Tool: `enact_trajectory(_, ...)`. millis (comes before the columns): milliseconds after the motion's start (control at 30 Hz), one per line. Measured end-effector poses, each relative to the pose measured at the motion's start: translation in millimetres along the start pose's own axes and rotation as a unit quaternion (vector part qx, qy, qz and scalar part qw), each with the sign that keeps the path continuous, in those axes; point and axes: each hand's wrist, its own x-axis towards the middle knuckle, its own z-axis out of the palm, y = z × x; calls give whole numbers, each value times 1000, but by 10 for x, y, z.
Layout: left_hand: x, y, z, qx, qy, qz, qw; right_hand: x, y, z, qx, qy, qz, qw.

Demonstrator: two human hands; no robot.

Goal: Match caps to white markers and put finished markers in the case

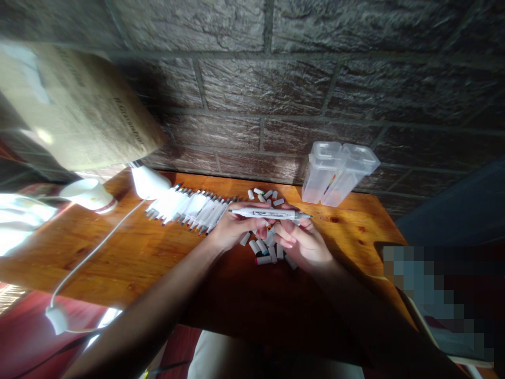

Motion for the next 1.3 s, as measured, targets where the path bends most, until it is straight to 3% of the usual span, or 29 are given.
enact_trajectory(867,-9,-4,-17,11,-1,-12,1000,-1,12,13,9,-21,15,1000)
enact_trajectory(1200,23,31,92,-62,18,18,998,10,33,-5,-1,13,21,1000)
enact_trajectory(1300,39,49,76,-92,50,34,994,8,40,-11,7,15,47,999)
